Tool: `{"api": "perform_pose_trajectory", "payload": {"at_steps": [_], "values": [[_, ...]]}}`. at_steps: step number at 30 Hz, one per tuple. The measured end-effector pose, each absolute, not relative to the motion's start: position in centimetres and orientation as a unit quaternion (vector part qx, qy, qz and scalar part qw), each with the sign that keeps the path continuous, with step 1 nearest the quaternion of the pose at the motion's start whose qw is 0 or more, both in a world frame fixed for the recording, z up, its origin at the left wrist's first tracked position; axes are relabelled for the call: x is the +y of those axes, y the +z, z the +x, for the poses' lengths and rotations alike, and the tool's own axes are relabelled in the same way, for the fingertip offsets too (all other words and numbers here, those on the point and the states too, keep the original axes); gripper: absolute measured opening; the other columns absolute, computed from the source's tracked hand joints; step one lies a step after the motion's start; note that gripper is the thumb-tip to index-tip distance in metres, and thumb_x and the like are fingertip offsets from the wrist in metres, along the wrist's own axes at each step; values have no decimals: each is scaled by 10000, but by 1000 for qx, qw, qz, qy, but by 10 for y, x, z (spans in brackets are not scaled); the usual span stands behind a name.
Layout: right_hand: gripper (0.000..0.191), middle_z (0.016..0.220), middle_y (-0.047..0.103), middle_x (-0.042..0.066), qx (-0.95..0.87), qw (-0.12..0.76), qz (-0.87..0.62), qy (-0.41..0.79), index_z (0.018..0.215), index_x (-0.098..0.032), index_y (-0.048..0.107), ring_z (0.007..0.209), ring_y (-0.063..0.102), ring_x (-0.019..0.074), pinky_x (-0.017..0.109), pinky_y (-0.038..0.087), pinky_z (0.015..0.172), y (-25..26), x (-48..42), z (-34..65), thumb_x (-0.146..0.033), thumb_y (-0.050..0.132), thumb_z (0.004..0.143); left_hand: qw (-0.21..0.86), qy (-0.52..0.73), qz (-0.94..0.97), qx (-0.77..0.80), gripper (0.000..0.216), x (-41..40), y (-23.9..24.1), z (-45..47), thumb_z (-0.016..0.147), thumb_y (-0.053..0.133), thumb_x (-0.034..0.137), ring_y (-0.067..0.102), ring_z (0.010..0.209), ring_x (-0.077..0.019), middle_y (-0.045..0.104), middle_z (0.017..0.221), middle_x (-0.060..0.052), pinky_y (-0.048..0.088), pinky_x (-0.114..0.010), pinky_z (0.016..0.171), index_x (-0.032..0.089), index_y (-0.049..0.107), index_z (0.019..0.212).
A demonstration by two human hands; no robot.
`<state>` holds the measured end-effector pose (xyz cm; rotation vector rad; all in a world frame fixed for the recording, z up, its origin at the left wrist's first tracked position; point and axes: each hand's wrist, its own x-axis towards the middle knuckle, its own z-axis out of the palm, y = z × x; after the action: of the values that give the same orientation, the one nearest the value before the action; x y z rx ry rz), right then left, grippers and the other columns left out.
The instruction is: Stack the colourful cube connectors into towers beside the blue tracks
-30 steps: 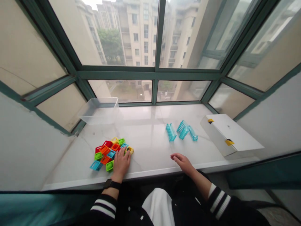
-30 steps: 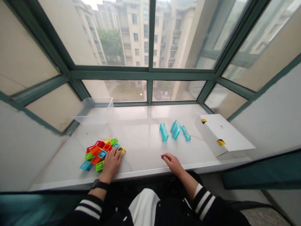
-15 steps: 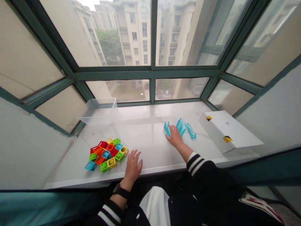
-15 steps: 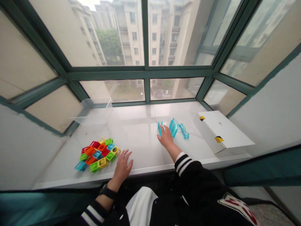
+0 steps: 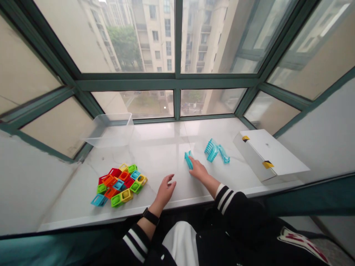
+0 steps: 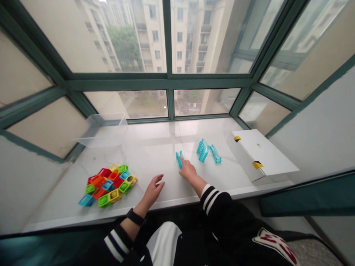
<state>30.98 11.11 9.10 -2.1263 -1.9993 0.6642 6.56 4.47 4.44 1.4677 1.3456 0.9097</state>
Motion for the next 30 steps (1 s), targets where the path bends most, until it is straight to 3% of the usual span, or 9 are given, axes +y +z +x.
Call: {"api": "perform_pose_trajectory", "payload": {"at_steps": [5, 9, 15, 24, 30], "values": [[886, 1384, 643, 134, -709, 136, -635, 276, 1666, -318, 320, 1142, 684, 301, 388, 510, 963, 74, 61, 263, -241, 657, 850, 530, 380, 515, 556, 529, 52, 31, 88, 923, 652, 376, 707, 1176, -258, 593, 1465, -203, 549, -467, 1066, 174, 555, 1402], [777, 1408, 642, 132, -721, 209, -580, 318, 1617, -276, 411, 1230, 650, 292, 413, 507, 1048, 61, 44, 242, -236, 615, 868, 475, 374, 536, 590, 519, 49, 23, 81, 915, 633, 359, 697, 1172, -254, 594, 1427, -179, 533, -452, 1094, 161, 574, 1391], [836, 1355, 645, 121, -675, 291, -604, 307, 1600, -235, 413, 1226, 635, 252, 405, 510, 1095, 48, 48, 259, -150, 604, 791, 369, 322, 627, 606, 604, 48, 23, 63, 831, 702, 293, 560, 1381, -319, 598, 1426, -162, 471, -506, 1174, 183, 569, 1409], [649, 1428, 624, 149, -700, 293, -593, 270, 1572, -225, 465, 1352, 580, 292, 498, 436, 1202, 22, 47, 273, -252, 526, 927, 334, 344, 644, 596, 675, 49, 23, 62, 775, 756, 292, 599, 1310, -327, 596, 1400, -169, 509, -524, 1120, 178, 558, 1410], [622, 1458, 616, 132, -664, 336, -612, 268, 1581, -236, 460, 1352, 585, 266, 474, 459, 1187, 22, 52, 283, -244, 483, 959, 322, 399, 618, 596, 653, 47, 39, 57, 789, 759, 359, 658, 1166, -276, 603, 1348, -131, 542, -511, 1074, 195, 559, 1389]]}}
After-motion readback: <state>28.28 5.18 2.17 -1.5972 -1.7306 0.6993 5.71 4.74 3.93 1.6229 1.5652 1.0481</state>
